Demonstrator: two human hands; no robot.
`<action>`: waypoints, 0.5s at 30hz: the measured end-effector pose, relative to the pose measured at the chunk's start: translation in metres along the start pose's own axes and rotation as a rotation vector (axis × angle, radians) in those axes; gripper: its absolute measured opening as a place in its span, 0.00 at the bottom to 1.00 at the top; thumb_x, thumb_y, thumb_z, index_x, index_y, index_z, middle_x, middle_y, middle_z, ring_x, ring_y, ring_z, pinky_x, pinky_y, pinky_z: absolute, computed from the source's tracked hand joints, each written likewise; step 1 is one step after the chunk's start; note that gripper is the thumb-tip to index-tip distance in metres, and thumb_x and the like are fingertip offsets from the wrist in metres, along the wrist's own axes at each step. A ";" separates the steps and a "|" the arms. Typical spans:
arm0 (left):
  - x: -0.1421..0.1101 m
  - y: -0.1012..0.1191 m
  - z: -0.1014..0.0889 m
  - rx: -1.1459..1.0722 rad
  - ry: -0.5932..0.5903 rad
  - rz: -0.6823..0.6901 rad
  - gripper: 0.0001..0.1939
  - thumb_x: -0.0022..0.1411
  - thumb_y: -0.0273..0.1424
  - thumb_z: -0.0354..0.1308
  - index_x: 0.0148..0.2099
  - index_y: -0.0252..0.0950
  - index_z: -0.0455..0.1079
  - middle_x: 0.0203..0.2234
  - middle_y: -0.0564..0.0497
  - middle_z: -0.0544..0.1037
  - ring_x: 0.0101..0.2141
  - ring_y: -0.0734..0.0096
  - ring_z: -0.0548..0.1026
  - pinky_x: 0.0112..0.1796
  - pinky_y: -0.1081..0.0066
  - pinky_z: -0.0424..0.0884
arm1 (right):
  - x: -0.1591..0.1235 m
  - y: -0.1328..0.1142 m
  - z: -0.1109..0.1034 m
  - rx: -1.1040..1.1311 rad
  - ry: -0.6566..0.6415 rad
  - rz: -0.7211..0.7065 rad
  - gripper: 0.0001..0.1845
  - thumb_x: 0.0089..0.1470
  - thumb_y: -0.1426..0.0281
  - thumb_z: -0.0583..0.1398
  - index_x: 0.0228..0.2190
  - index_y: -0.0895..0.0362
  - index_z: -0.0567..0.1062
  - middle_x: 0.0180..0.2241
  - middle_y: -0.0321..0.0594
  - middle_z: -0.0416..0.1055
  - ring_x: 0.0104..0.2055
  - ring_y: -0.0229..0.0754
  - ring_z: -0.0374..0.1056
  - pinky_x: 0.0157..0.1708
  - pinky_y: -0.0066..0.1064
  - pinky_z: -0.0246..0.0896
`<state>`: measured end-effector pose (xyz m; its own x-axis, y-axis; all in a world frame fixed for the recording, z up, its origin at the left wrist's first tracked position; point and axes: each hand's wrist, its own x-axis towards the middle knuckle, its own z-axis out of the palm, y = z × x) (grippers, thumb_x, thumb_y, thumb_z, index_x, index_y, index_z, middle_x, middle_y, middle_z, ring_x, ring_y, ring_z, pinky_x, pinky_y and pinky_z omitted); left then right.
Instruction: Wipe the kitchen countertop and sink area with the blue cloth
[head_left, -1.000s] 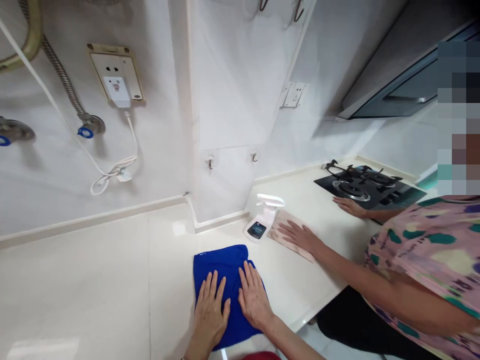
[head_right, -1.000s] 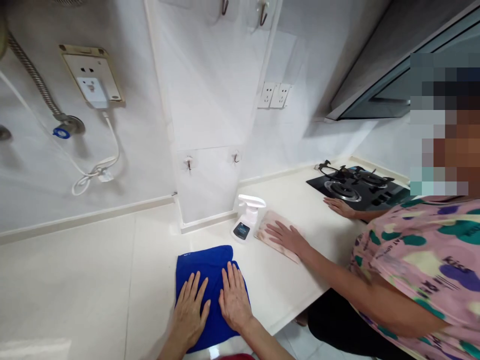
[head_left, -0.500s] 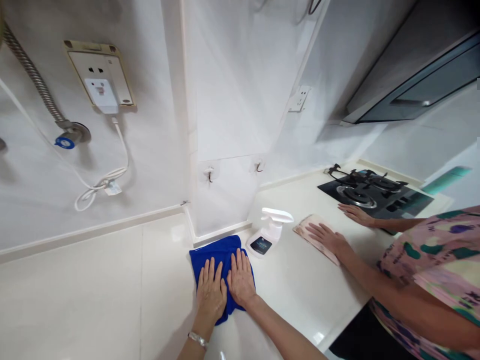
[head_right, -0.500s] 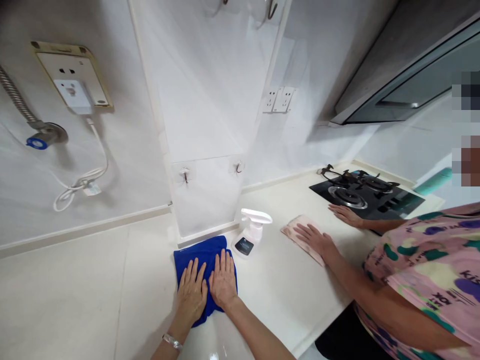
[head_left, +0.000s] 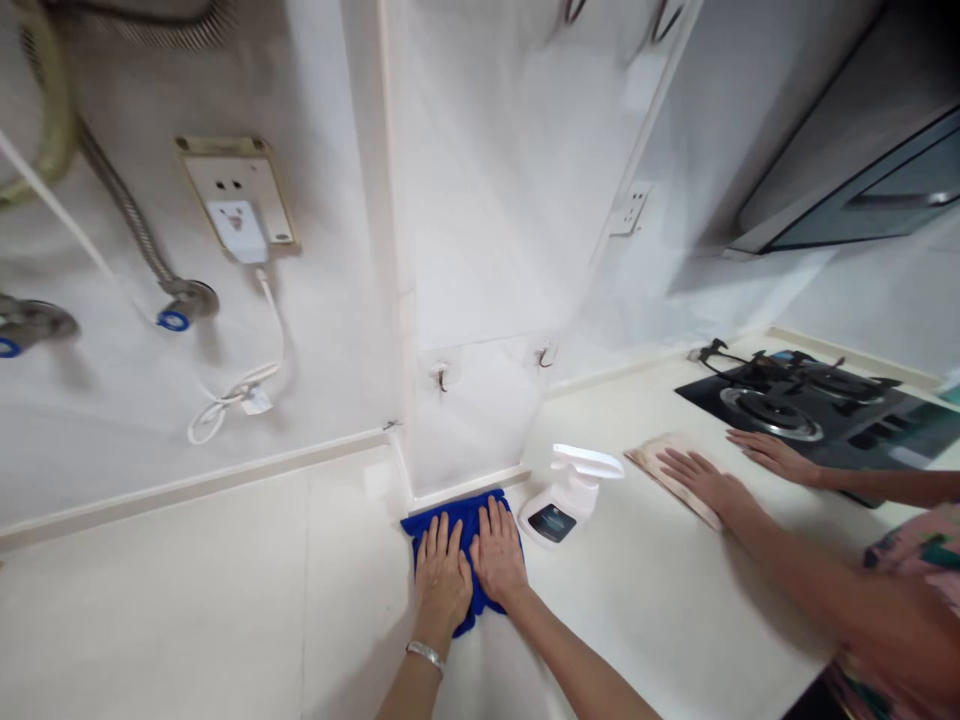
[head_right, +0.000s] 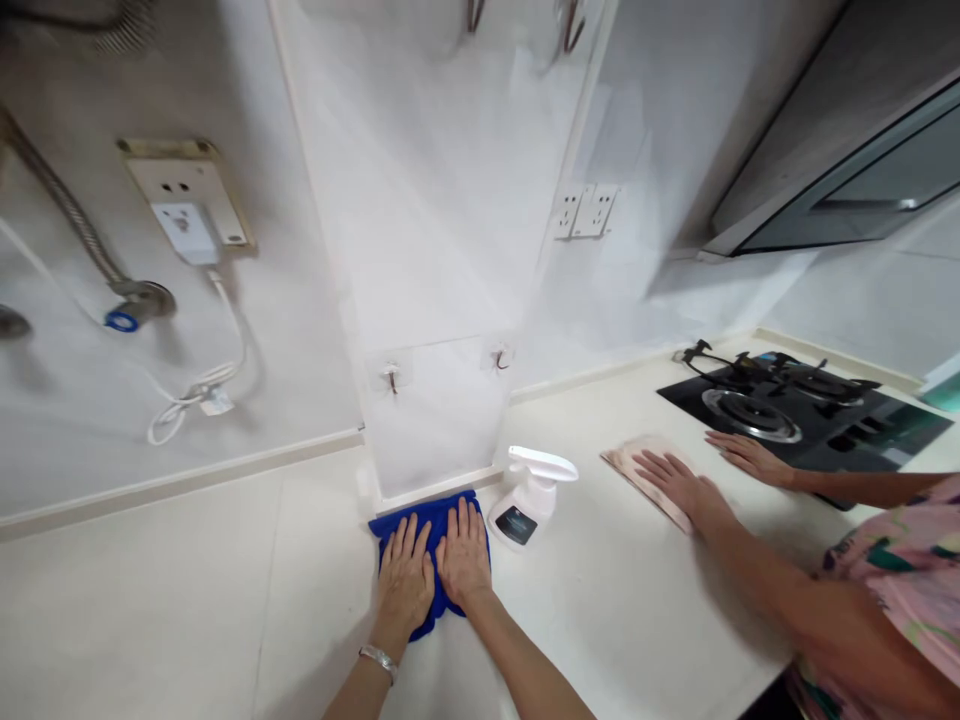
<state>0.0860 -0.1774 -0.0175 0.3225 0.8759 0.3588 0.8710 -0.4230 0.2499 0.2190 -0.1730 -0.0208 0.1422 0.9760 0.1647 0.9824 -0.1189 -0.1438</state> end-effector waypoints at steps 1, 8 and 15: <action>-0.001 -0.001 0.000 -0.001 0.012 0.004 0.26 0.69 0.31 0.45 0.68 0.43 0.57 0.67 0.48 0.60 0.67 0.61 0.58 0.64 0.53 0.63 | -0.001 0.000 0.001 0.002 0.007 -0.003 0.32 0.64 0.64 0.46 0.65 0.66 0.58 0.70 0.55 0.45 0.73 0.54 0.41 0.71 0.46 0.39; -0.040 -0.013 0.001 0.062 0.169 0.077 0.28 0.68 0.34 0.48 0.69 0.46 0.55 0.66 0.50 0.62 0.65 0.60 0.62 0.60 0.54 0.69 | -0.034 0.018 0.023 -0.020 0.272 -0.185 0.29 0.62 0.66 0.48 0.63 0.59 0.64 0.67 0.47 0.56 0.69 0.52 0.54 0.65 0.45 0.57; -0.103 -0.033 0.040 0.137 0.375 0.154 0.33 0.63 0.36 0.53 0.69 0.51 0.51 0.62 0.51 0.68 0.58 0.57 0.72 0.52 0.56 0.77 | -0.097 0.045 0.035 0.011 0.474 -0.381 0.31 0.59 0.69 0.51 0.63 0.49 0.63 0.63 0.39 0.64 0.63 0.51 0.64 0.56 0.44 0.70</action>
<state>0.0390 -0.2439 -0.0986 0.3173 0.6493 0.6912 0.8725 -0.4855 0.0555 0.2448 -0.2663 -0.0774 -0.1783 0.7618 0.6228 0.9738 0.2273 0.0008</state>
